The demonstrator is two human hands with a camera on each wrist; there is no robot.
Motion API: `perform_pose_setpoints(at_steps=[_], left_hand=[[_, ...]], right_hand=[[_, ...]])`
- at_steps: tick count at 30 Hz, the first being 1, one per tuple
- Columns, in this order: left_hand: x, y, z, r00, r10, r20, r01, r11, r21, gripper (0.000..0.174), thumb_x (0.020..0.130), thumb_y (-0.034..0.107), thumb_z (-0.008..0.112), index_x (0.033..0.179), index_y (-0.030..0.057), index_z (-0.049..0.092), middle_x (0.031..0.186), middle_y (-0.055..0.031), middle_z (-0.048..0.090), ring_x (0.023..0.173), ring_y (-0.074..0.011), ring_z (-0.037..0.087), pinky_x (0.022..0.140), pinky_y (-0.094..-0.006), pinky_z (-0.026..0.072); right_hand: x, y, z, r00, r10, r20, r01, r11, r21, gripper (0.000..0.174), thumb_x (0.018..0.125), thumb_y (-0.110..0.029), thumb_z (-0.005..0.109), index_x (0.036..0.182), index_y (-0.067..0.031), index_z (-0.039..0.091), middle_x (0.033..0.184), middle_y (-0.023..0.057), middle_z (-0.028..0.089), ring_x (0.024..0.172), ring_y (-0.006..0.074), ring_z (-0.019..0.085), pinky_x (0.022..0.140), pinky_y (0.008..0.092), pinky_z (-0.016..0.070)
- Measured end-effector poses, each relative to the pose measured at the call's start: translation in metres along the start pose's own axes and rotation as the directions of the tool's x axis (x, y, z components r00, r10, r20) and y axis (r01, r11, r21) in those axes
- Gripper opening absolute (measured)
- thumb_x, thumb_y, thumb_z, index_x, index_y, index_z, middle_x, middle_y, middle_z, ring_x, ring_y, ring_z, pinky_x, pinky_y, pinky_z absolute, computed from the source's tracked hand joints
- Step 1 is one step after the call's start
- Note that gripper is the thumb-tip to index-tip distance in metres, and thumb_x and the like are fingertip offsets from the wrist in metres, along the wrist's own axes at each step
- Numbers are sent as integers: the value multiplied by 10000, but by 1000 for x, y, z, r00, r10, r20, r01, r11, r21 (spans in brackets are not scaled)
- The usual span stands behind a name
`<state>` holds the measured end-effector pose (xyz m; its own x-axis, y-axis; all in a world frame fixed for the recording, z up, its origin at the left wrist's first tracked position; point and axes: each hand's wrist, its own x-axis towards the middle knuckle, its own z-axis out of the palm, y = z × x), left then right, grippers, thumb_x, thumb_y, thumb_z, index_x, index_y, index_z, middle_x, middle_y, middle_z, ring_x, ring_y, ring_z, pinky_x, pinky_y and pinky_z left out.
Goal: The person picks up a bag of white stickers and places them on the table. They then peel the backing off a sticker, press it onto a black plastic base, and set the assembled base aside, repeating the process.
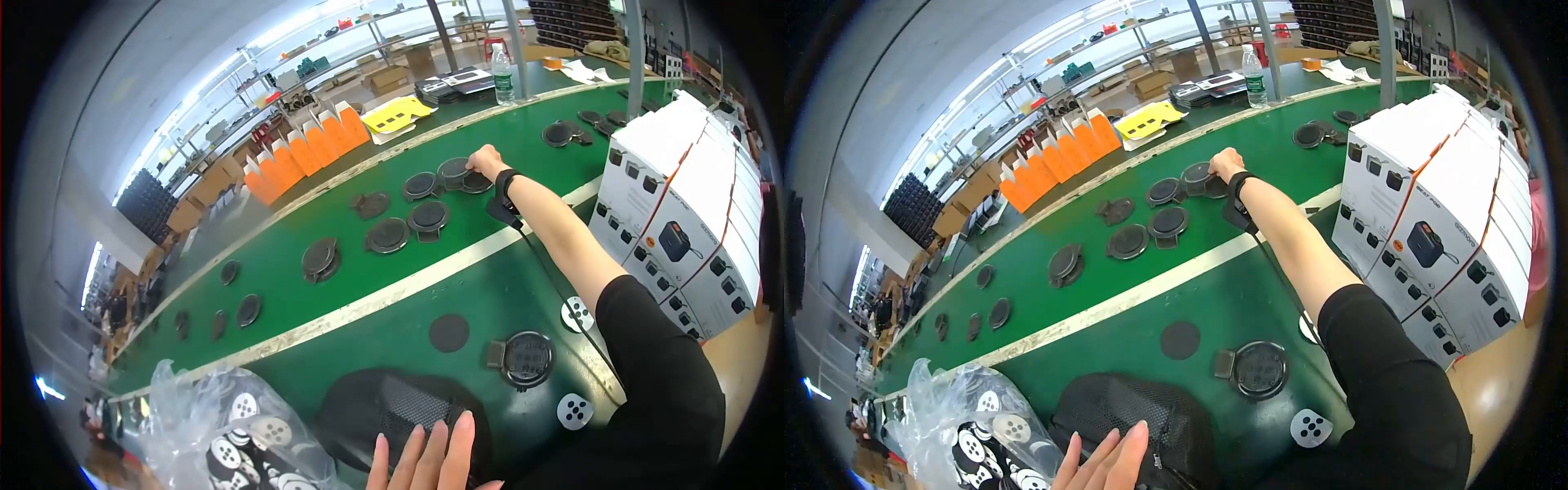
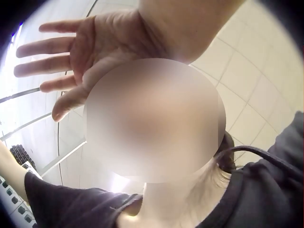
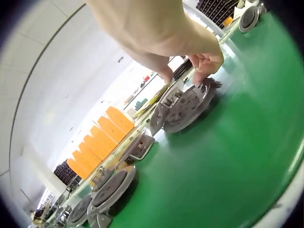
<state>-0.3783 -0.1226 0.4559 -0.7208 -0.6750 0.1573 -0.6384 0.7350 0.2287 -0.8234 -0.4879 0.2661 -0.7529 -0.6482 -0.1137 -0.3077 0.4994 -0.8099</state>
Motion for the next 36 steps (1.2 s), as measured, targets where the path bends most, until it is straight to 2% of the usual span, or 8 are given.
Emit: perform_pose_setpoints(at_steps=[5,8,11,16,20,23,30,36], left_hand=[[1,-6,6,998,-1,-56,1,1000,5,640,724,289,657,1282,68,434,1139,-106,565,1059,-275,538,953,-444,375],[3,-6,7,1000,-2,-12,2,1000,13,640,725,289,653,1284,69,431,1134,-106,566,1063,-272,534,954,-442,374],[4,-2,9,999,40,-6,-40,999,7,637,735,288,647,1289,67,423,1144,-106,560,1067,-276,531,950,-440,377],[0,0,13,997,73,-20,-73,997,-25,629,750,280,640,1291,54,413,1179,-106,543,1067,-289,530,940,-439,384],[-6,5,16,997,73,-36,-77,990,-118,624,762,274,634,1293,43,405,1208,-106,528,1067,-299,529,932,-438,391],[-14,12,15,999,11,-30,-19,962,-273,620,770,269,630,1295,35,398,1229,-106,518,1066,-307,528,925,-437,395],[-13,14,11,996,90,30,-89,996,-26,598,748,99,658,1288,35,409,1194,-138,538,1032,-315,550,906,-430,412],[-12,17,17,999,16,-41,-17,999,-41,580,758,39,628,1296,63,411,1098,-177,579,1026,-317,556,896,-392,411]], right_hand=[[4,13,-43,950,-123,285,11,931,365,245,660,-188,703,832,-19,654,764,103,638,726,233,595,590,351,475],[-27,-22,-67,991,-7,130,56,924,-378,267,690,-211,677,875,-20,648,821,123,623,740,254,581,624,362,466],[-81,-5,-89,920,-180,349,171,984,56,323,688,-233,692,938,-35,641,942,144,605,792,276,577,693,384,458],[-54,30,-53,920,-43,391,-92,943,320,169,656,-178,733,750,-116,607,784,22,540,750,139,487,672,268,392],[-55,31,-64,894,25,448,-46,998,35,220,705,-201,725,692,-120,521,623,-14,413,563,128,371,540,285,372],[-96,38,-94,745,129,654,-100,992,-82,283,720,-250,726,918,-96,596,954,30,567,858,175,534,761,345,451],[-209,80,-119,726,25,687,156,967,-200,293,681,-243,746,860,-75,586,849,46,571,832,169,535,757,356,435],[-303,62,-110,855,-399,333,506,495,-707,604,630,-175,727,1139,15,463,1058,184,553,1048,327,506,843,508,401]])
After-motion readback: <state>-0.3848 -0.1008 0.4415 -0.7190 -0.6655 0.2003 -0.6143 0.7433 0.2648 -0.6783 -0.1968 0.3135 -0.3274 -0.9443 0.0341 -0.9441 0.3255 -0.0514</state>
